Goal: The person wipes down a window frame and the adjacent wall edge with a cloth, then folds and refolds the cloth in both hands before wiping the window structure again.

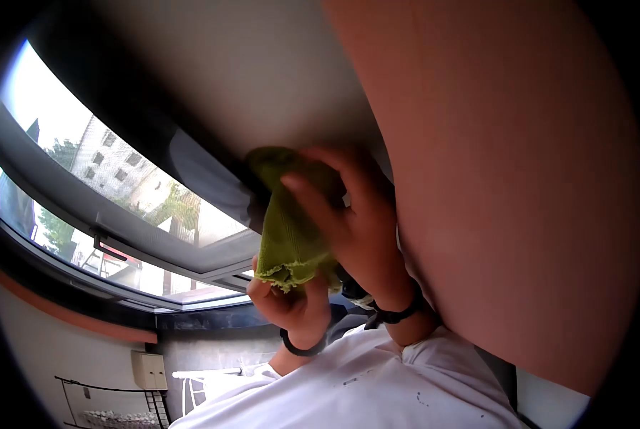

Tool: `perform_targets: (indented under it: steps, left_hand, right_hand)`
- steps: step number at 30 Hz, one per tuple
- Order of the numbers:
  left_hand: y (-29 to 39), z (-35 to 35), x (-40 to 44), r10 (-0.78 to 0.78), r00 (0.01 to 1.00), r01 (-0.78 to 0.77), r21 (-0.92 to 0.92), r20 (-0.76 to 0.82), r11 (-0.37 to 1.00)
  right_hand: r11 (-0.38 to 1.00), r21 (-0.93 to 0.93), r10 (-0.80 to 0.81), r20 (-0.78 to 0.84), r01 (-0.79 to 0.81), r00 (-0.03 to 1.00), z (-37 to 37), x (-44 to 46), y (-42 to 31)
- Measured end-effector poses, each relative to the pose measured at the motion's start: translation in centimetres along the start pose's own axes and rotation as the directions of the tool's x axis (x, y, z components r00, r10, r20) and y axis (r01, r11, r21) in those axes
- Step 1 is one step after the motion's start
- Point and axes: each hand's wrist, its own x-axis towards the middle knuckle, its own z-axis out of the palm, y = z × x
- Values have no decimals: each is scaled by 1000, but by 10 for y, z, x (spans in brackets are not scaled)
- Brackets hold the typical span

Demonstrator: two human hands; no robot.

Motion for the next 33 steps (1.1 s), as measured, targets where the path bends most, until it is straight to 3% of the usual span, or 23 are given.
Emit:
perform_targets:
  steps: [1, 2, 5, 7, 9, 11, 14, 16, 18, 19, 21, 22, 27, 29, 31, 33]
  left_hand:
    - [2, 3, 0, 29, 1000, -29, -34, 11, 999]
    - [4, -1, 3, 37, 992, -37, 4, 120, 999]
    - [-1, 1, -3, 22, 989, -14, -58, 148, 998]
    - [4, 2, -1, 74, 980, -64, -60, 187, 996]
    - [13, -2, 2, 20, 963, -16, -20, 268, 1000]
    - [12, -5, -2, -16, 960, 20, -10, 278, 1000]
    - [11, -10, -4, -138, 906, 177, -63, 401, 982]
    - [14, -7, -6, -158, 905, 221, -120, 394, 968]
    - [20, -2, -1, -118, 916, 198, -176, 384, 964]
    - [23, 3, 1, -119, 936, 186, -178, 332, 966]
    - [27, 7, 3, -145, 920, 257, -283, 363, 924]
    - [31, 9, 6, -163, 927, 262, -276, 337, 925]
    - [30, 26, 16, -139, 962, 193, -224, 237, 955]
    - [30, 32, 17, -59, 975, 98, -175, 214, 980]
    - [24, 40, 10, -53, 988, 81, -198, 144, 977]
    - [18, 38, 6, -133, 955, 182, -165, 266, 969]
  right_hand:
    - [999, -33, -10, 30, 11, 1000, -3, 2, -2]
    - [997, -67, -20, 60, 24, 998, -6, 5, -3]
    - [978, -156, -110, 191, 141, 975, -13, 15, -6]
    - [992, -103, -47, 244, 74, 969, -18, 18, -15]
    - [999, -48, -4, 306, 20, 952, -15, 18, -17]
    - [988, -14, -145, 300, 157, 943, -20, 14, -18]
    - [979, -81, -151, 334, 189, 930, -19, 16, -25]
    - [970, -117, -155, 379, 214, 912, -22, 16, -31]
    - [990, -125, -14, 385, 68, 923, -23, 17, -35]
    - [989, -112, -34, 432, 92, 901, -24, 19, -35]
    - [989, -107, -55, 366, 101, 929, -27, 20, -32]
    - [999, -36, 2, 379, 12, 926, -27, 22, -35]
    - [1000, -15, 28, 472, -24, 881, -29, 35, -47]
    - [999, -17, 38, 505, -34, 862, -31, 37, -46]
    - [992, 113, -8, 461, -50, 887, -35, 33, -36]
    - [993, 88, 25, 501, -80, 865, -41, 30, -32]
